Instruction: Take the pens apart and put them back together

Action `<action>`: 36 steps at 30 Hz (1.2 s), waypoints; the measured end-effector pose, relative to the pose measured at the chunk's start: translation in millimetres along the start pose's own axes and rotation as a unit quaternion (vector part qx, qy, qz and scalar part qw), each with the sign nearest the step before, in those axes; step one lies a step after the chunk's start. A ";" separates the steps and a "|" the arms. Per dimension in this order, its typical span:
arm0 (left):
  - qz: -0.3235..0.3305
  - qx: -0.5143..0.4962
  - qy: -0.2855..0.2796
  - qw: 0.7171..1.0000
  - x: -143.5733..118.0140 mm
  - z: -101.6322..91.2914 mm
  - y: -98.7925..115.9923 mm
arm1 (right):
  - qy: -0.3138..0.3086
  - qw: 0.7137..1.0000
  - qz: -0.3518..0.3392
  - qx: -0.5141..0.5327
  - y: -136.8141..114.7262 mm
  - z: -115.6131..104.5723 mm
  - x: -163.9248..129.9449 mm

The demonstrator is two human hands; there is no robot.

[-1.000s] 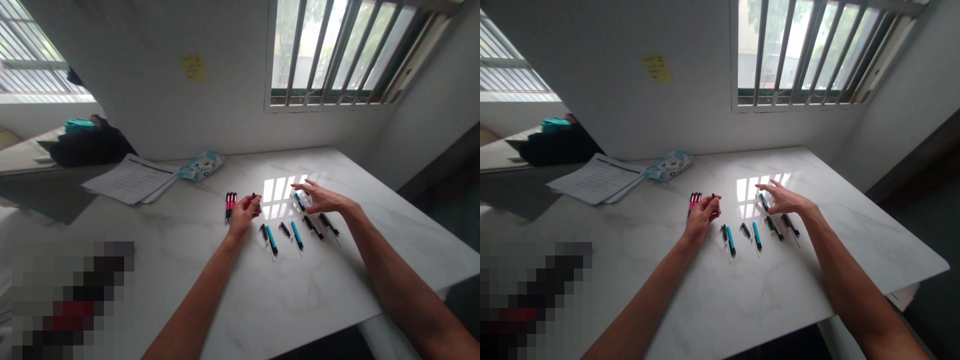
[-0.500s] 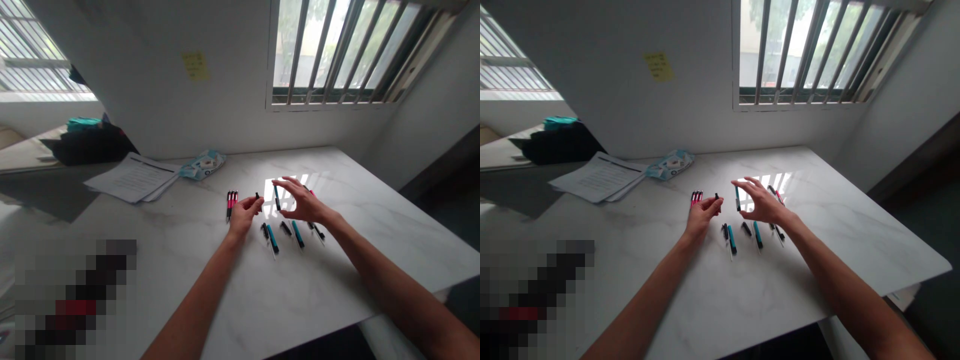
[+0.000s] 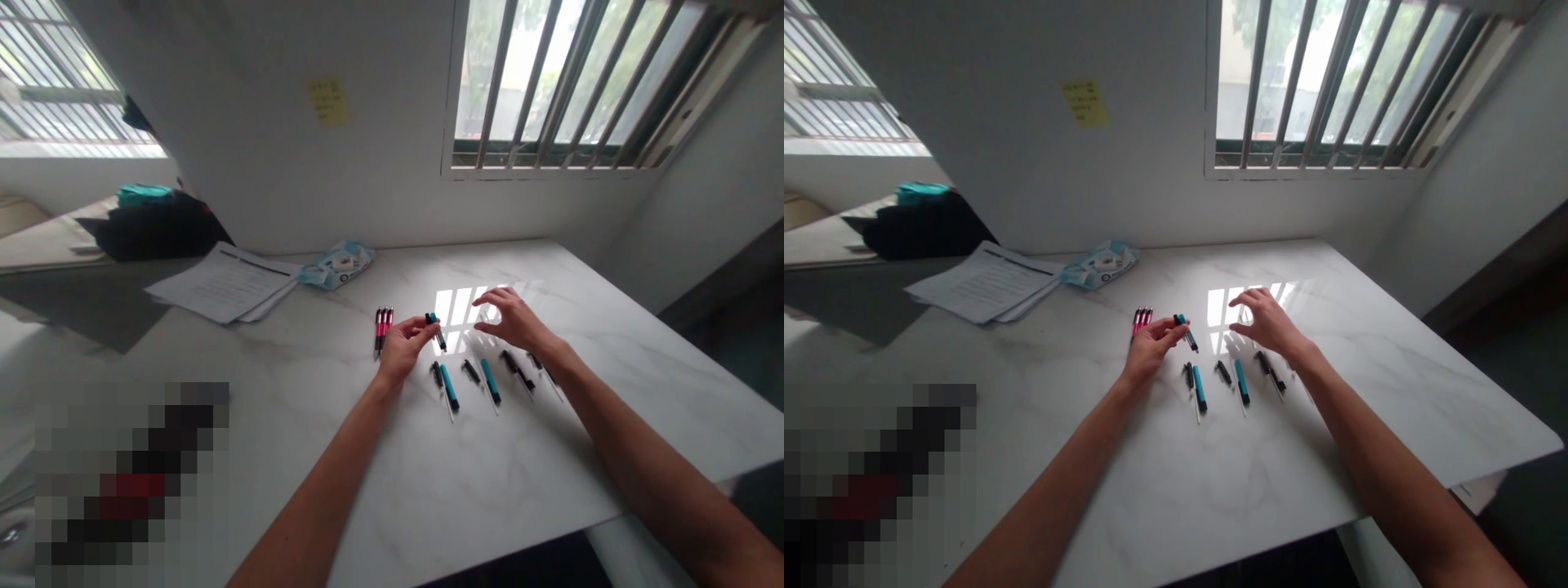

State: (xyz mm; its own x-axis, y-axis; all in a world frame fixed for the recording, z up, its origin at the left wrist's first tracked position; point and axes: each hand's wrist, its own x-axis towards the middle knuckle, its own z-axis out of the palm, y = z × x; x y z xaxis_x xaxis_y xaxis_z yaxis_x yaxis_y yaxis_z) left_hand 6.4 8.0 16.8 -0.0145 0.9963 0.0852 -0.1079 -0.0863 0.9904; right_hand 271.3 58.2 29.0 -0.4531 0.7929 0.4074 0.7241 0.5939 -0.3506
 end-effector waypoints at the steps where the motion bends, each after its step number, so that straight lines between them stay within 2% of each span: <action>1: 0.002 -0.008 -0.002 1.000 -0.1 0.3 0.6 | -0.009 1.000 0.014 -0.012 12.5 -1.0 -0.5; 5: -0.002 -0.032 -0.004 0.999 -1.5 2.1 2.2 | -0.058 0.997 0.038 -0.023 41.4 -2.0 -3.4; 8: -0.006 -0.038 -0.004 0.999 -1.8 2.8 1.3 | -0.086 0.995 0.047 -0.004 44.1 2.4 -4.4; 11: -0.004 -0.032 -0.006 0.999 -1.0 2.4 -0.2 | -0.077 0.996 0.048 0.017 40.5 8.3 -4.3; 16: 0.019 0.004 -0.016 1.000 -0.1 0.2 -1.0 | -0.001 0.990 0.069 0.123 20.3 11.9 -2.4; 20: 0.023 0.076 -0.009 0.997 -1.6 -1.5 -1.3 | 0.035 0.976 0.046 0.212 -9.2 11.1 0.3; 24: 0.068 0.129 -0.002 0.989 -4.1 -2.1 -1.5 | 0.050 0.984 0.017 0.173 -33.5 6.6 2.2; 27: 0.105 0.165 -0.012 0.981 -6.5 -1.4 0.3 | 0.060 0.984 -0.015 0.166 -42.7 4.1 2.5; 31: 0.120 0.200 -0.029 0.972 -9.5 0.7 3.4 | 0.062 0.984 -0.024 0.167 -46.8 6.6 1.8; 36: 0.115 0.214 -0.054 0.969 -10.3 2.0 2.5 | 0.030 0.984 -0.022 0.177 -49.9 10.1 0.4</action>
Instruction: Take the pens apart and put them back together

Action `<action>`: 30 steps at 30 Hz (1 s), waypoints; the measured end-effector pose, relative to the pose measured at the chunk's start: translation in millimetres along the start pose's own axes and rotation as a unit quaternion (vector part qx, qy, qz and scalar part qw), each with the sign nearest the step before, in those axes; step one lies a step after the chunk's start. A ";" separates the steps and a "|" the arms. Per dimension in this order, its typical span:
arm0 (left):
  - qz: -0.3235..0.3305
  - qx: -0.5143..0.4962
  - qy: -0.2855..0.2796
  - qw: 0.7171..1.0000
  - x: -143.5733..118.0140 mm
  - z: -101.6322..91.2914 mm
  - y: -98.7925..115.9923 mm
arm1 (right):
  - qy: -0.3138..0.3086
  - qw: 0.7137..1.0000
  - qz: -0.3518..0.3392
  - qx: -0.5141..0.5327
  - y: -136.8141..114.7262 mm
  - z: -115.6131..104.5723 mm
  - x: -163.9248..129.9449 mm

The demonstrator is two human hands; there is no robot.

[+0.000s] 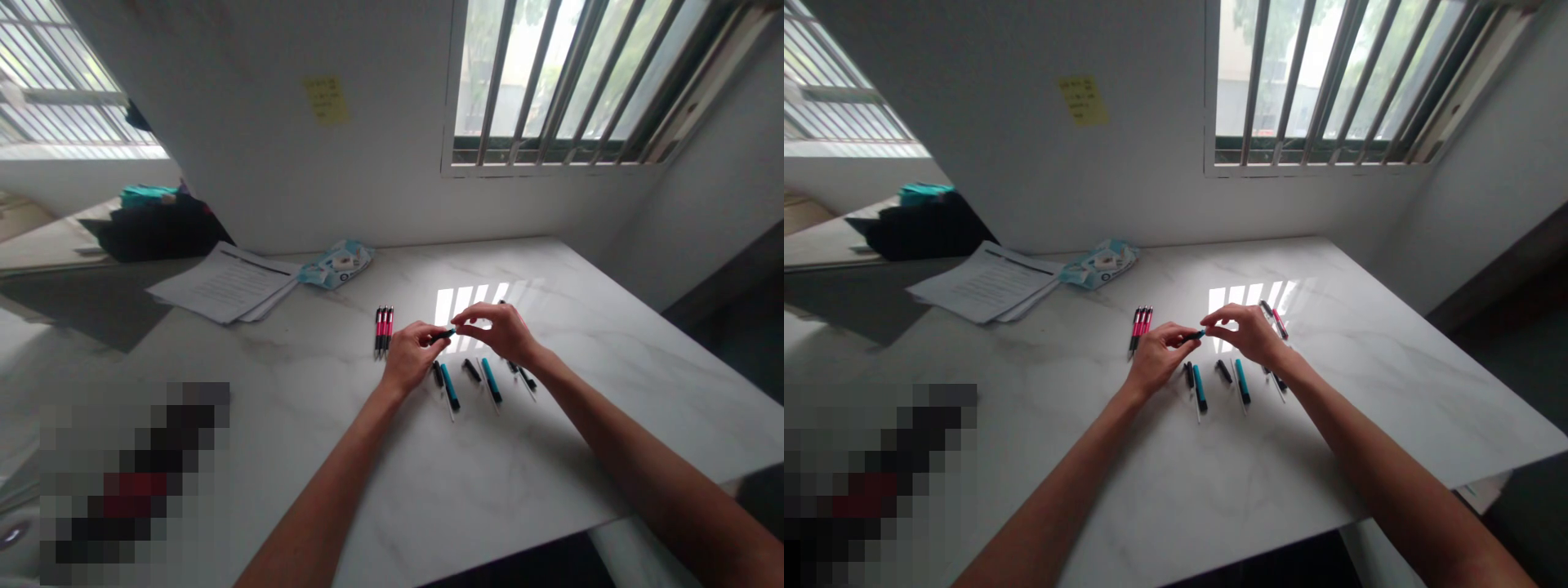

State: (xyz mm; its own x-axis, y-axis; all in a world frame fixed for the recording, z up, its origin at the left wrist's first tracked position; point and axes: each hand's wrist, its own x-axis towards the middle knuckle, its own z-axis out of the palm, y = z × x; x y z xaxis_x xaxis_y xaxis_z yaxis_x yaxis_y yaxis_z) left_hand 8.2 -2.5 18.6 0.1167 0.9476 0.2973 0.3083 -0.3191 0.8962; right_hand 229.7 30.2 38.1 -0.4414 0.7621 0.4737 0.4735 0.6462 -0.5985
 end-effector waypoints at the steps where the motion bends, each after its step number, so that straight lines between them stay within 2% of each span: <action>1: -0.003 -0.003 -0.002 1.000 0.0 0.2 -0.4 | -0.004 1.000 0.002 0.001 -0.9 0.2 -0.2; 8: -0.010 -0.031 -0.006 0.999 0.4 -0.2 -1.2 | -0.030 0.998 0.024 0.058 -1.4 -6.0 0.4; 13: -0.019 -0.052 0.003 0.998 1.1 -0.1 -1.7 | 0.020 0.998 0.053 -0.024 17.6 -22.0 2.4; 18: -0.037 -0.083 0.011 0.996 2.1 -1.3 -2.6 | -0.012 0.996 0.064 -0.063 33.9 -30.6 0.1; 21: -0.041 -0.083 0.025 0.995 3.3 -2.5 -5.9 | -0.059 0.995 0.051 -0.064 31.9 -22.9 -1.9; 25: -0.032 -0.058 0.043 0.997 5.2 -3.7 -12.4 | -0.112 0.993 0.019 -0.015 19.5 -1.0 -3.8; 30: -0.030 -0.046 0.058 0.997 7.1 -5.9 -13.9 | -0.136 0.989 -0.026 -0.042 11.3 22.9 -6.3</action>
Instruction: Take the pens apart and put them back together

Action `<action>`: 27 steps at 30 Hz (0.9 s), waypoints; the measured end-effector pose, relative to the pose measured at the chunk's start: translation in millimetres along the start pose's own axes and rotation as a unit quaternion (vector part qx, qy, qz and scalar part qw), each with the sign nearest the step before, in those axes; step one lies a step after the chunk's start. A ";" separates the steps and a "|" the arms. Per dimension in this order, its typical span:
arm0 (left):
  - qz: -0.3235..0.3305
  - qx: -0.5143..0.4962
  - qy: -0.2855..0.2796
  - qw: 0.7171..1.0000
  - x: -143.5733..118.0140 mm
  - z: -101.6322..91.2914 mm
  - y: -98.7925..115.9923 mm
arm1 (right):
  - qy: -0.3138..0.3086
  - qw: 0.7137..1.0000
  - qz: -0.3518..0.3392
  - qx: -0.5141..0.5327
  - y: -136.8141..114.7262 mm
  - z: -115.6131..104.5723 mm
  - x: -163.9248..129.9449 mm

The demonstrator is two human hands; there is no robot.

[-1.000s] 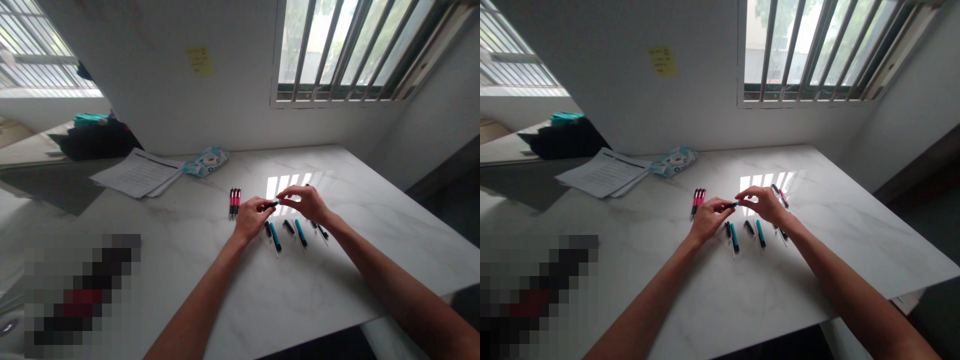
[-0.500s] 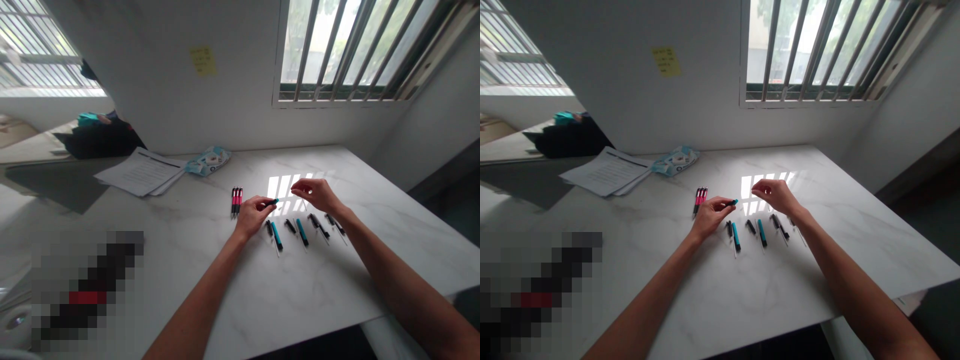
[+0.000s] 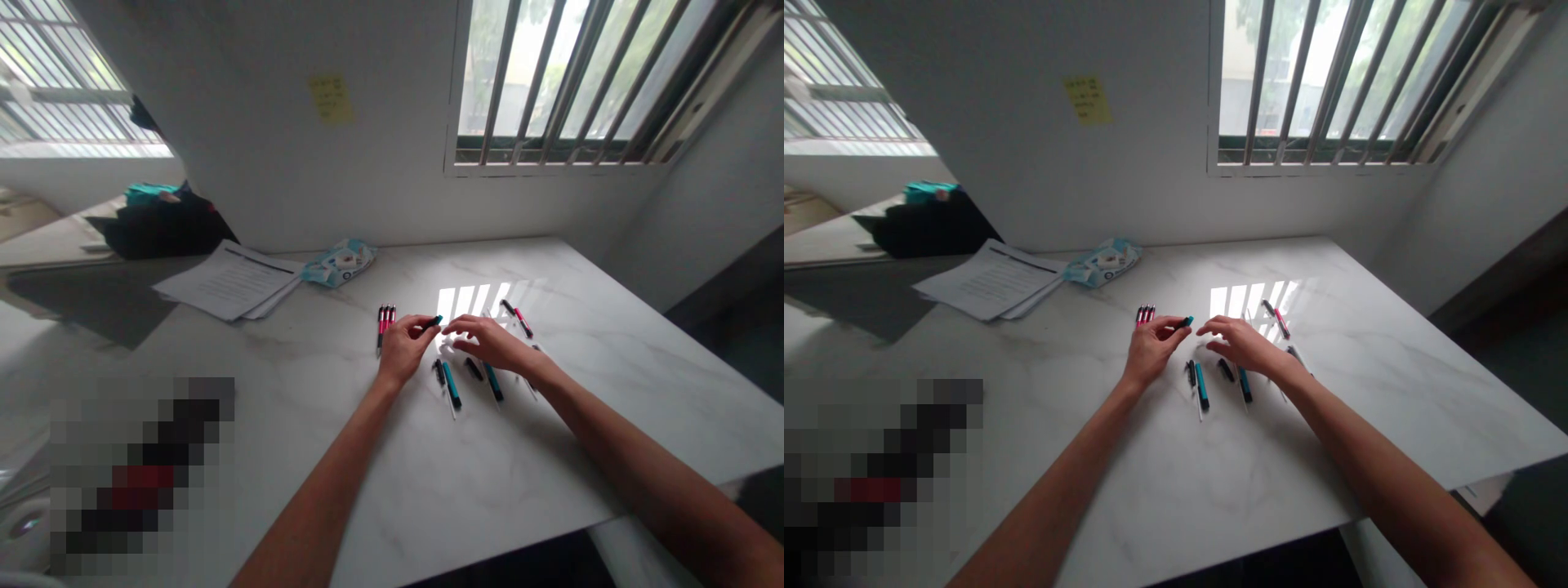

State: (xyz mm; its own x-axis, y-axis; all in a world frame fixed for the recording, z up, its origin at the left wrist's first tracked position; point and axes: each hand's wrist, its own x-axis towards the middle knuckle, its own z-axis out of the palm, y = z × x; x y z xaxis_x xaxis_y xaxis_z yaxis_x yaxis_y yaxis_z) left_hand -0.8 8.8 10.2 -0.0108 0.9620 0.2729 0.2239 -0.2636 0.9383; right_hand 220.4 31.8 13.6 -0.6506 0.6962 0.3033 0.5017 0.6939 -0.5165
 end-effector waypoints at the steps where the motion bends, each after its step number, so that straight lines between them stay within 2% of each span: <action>1: 0.000 0.005 0.003 1.000 0.4 -0.6 0.6 | -0.007 1.000 -0.008 -0.010 -0.4 3.2 0.8; 6: -0.001 0.029 0.020 0.999 2.4 -3.4 0.7 | -0.011 1.000 0.012 -0.018 -0.1 13.4 9.2; 12: 0.018 0.055 0.016 0.998 1.9 -3.1 -2.9 | -0.006 0.999 0.037 -0.016 5.5 13.3 16.9; 17: 0.066 0.107 0.003 0.992 -0.3 -2.5 0.2 | 0.087 0.995 0.038 -0.002 13.5 3.9 9.3; 21: 0.078 0.132 -0.017 0.988 -4.0 -0.4 6.4 | 0.131 0.990 0.046 0.015 11.8 -7.6 6.7; 24: 0.085 0.162 -0.035 0.982 -7.4 2.8 10.8 | 0.195 0.973 0.088 0.082 4.7 -9.2 8.5; 27: 0.081 0.157 -0.044 0.983 -9.6 5.7 13.0 | 0.227 0.949 0.112 0.186 -5.6 -4.1 10.9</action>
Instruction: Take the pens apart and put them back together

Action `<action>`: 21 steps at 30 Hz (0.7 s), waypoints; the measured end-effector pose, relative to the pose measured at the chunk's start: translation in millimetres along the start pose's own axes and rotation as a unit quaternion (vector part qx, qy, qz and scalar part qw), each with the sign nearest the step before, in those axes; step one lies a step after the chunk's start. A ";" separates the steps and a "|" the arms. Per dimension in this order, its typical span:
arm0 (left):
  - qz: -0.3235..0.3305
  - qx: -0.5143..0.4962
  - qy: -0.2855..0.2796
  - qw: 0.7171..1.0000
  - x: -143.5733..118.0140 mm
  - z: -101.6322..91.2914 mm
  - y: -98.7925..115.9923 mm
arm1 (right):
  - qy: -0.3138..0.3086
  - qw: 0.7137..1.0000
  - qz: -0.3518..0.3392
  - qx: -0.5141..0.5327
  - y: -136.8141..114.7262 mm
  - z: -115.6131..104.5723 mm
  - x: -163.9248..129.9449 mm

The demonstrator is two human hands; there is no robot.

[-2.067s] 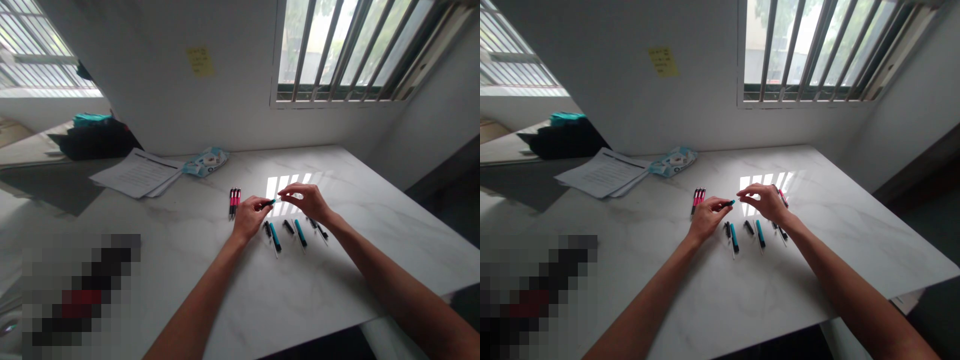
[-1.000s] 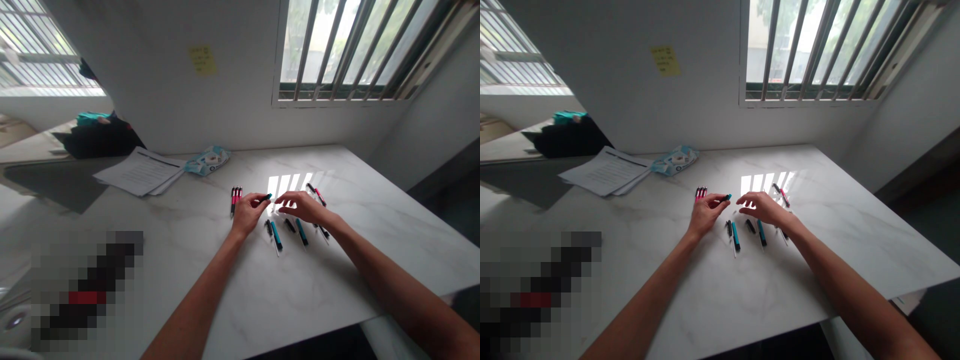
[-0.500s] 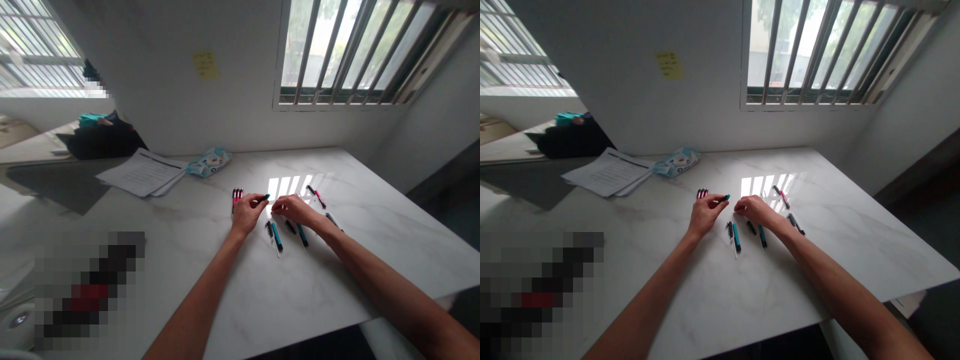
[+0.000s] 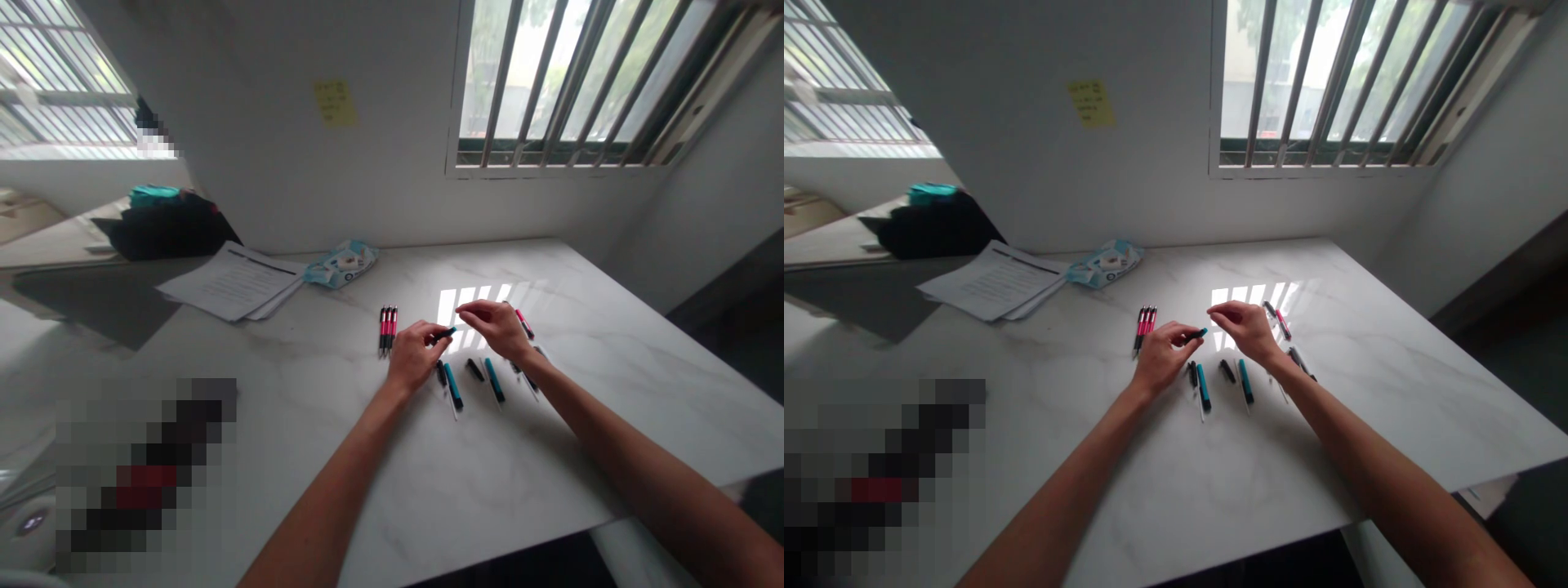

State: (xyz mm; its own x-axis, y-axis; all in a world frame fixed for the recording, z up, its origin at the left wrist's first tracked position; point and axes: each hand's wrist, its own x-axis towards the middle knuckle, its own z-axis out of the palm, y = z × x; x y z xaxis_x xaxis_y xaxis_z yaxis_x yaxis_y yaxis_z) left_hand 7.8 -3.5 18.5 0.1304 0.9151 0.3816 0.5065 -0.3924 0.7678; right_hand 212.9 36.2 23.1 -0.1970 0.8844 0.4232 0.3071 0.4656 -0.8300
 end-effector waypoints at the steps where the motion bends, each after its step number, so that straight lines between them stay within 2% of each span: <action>1: -0.004 -0.010 0.001 1.000 -0.2 0.6 0.3 | 0.002 1.000 0.008 0.026 -2.3 3.3 -1.5; 5: -0.019 -0.062 0.005 0.998 0.1 2.8 -2.4 | -0.005 0.996 0.019 0.084 -8.8 13.2 -7.0; 9: -0.037 -0.112 0.001 0.993 0.6 4.9 -6.8 | -0.017 0.995 0.022 0.091 -12.1 11.9 -7.5; 17: -0.084 -0.171 -0.010 0.982 2.1 2.8 -4.8 | -0.099 0.995 -0.031 -0.001 -16.0 1.7 -3.9; 19: -0.091 -0.182 -0.003 0.979 2.9 2.3 -4.5 | -0.088 0.995 -0.039 -0.036 -16.6 -4.0 -2.7; 21: -0.095 -0.189 0.009 0.977 4.0 2.1 -5.4 | -0.050 0.989 -0.041 -0.131 -15.2 -16.5 0.2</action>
State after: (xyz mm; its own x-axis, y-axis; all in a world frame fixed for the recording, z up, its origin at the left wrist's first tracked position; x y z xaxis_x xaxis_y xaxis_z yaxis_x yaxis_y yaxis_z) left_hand 7.3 2.5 14.8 0.0468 0.9744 0.2198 0.1680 -0.2246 0.9599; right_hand 223.5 29.9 41.8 -0.3180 0.8418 0.4362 0.5146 0.5397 -0.6663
